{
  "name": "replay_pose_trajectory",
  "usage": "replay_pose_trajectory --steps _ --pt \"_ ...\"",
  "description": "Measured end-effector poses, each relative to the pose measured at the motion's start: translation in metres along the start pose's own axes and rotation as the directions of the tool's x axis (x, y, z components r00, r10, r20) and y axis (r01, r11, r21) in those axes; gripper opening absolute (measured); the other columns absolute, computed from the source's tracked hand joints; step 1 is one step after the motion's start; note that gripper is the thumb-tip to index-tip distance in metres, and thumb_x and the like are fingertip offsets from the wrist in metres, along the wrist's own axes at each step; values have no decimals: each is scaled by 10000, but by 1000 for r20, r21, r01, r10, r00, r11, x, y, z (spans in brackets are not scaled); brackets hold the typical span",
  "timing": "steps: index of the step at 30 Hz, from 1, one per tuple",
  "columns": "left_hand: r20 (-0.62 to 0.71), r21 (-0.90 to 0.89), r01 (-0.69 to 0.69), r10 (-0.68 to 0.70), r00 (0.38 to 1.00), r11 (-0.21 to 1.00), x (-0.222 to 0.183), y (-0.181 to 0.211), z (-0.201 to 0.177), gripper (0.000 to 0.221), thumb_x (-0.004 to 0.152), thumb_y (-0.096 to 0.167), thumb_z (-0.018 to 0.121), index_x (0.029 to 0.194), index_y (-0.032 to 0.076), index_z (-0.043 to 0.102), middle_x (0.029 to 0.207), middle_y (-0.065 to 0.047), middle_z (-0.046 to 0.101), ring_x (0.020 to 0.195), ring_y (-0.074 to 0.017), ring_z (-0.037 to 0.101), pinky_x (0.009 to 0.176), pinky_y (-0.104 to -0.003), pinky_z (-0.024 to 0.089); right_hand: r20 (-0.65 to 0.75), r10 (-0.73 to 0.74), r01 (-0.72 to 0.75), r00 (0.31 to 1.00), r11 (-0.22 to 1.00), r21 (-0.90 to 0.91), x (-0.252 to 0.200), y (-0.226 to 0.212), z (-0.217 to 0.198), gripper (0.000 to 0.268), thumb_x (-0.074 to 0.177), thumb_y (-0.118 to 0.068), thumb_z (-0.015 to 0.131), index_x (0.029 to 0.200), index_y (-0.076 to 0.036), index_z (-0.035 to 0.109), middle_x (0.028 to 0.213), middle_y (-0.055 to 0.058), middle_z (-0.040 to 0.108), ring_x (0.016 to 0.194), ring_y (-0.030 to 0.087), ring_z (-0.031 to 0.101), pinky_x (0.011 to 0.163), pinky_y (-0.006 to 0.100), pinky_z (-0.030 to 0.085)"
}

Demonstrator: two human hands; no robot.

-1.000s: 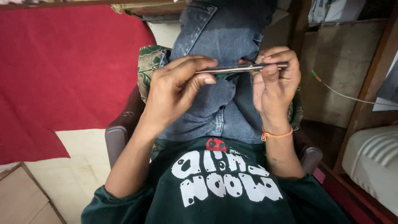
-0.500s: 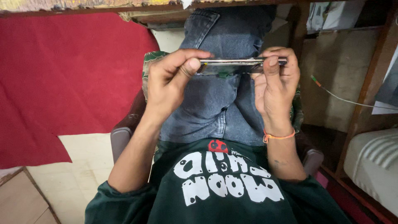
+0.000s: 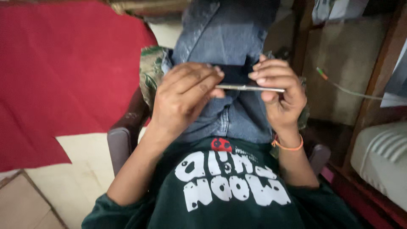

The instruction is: The person uses tweezers to remove a white strip from the edge of a disassembled smartphone. They then inspect the device by hand, checking the screen and edges, before using the tweezers again to manipulate the internal components and battery area.

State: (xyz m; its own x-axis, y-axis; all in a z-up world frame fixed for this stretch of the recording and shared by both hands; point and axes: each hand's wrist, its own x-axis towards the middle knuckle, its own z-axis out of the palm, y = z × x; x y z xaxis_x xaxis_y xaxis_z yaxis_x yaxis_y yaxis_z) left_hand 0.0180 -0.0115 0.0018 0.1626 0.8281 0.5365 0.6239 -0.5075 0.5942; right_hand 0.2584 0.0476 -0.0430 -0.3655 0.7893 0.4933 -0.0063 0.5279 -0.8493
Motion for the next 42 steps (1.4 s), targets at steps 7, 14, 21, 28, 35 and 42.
replay_pose_trajectory --steps 7,14,21,28,35,42 --pt "-31 107 -51 55 998 993 1 13 14 290 977 252 819 1165 47 735 1214 -63 718 1148 -273 664 1017 -432 532 26 -47 50 999 990 -130 -7 0 0 344 938 -349 808 1039 -53 663 1086 81 717 1076 267 674 1027 423 572" --pt "-51 118 -39 46 998 992 -7 11 21 263 975 238 844 1158 72 754 1224 -46 724 1141 -259 665 1020 -450 498 32 -109 113 994 980 -164 -12 5 4 301 911 -326 816 1007 -76 680 1066 73 717 1061 283 656 1024 478 559" --pt "-41 107 -47 52 998 993 -7 11 23 240 968 200 856 1140 66 756 1207 -57 726 1134 -258 673 1022 -463 481 15 -150 150 989 971 -188 -14 10 6 288 934 -324 802 984 -76 665 1029 65 714 1040 274 658 1007 502 568" --pt "2 73 -26 26 1000 997 -4 9 17 297 995 205 844 1208 39 720 1229 -83 722 1172 -271 676 1033 -418 531 -37 -56 55 998 998 -31 -16 20 1 304 949 -312 801 1023 -60 649 1054 91 698 1008 256 655 972 443 550" --pt "74 -377 226 -214 974 898 -1 -20 4 285 1059 202 728 1268 14 679 1248 -113 728 1235 -270 711 1090 -353 560 -122 289 -205 949 865 458 -15 27 -6 217 1022 -132 798 1110 -6 644 1088 123 661 1036 213 644 940 317 508" --pt "213 -551 420 -365 906 721 -3 -3 1 326 1102 276 580 1265 22 702 1212 -98 757 1142 -194 741 996 -302 571 -116 512 -342 851 710 616 -24 -6 -15 108 1062 -19 741 1099 16 645 1117 151 663 1041 206 652 948 311 532"
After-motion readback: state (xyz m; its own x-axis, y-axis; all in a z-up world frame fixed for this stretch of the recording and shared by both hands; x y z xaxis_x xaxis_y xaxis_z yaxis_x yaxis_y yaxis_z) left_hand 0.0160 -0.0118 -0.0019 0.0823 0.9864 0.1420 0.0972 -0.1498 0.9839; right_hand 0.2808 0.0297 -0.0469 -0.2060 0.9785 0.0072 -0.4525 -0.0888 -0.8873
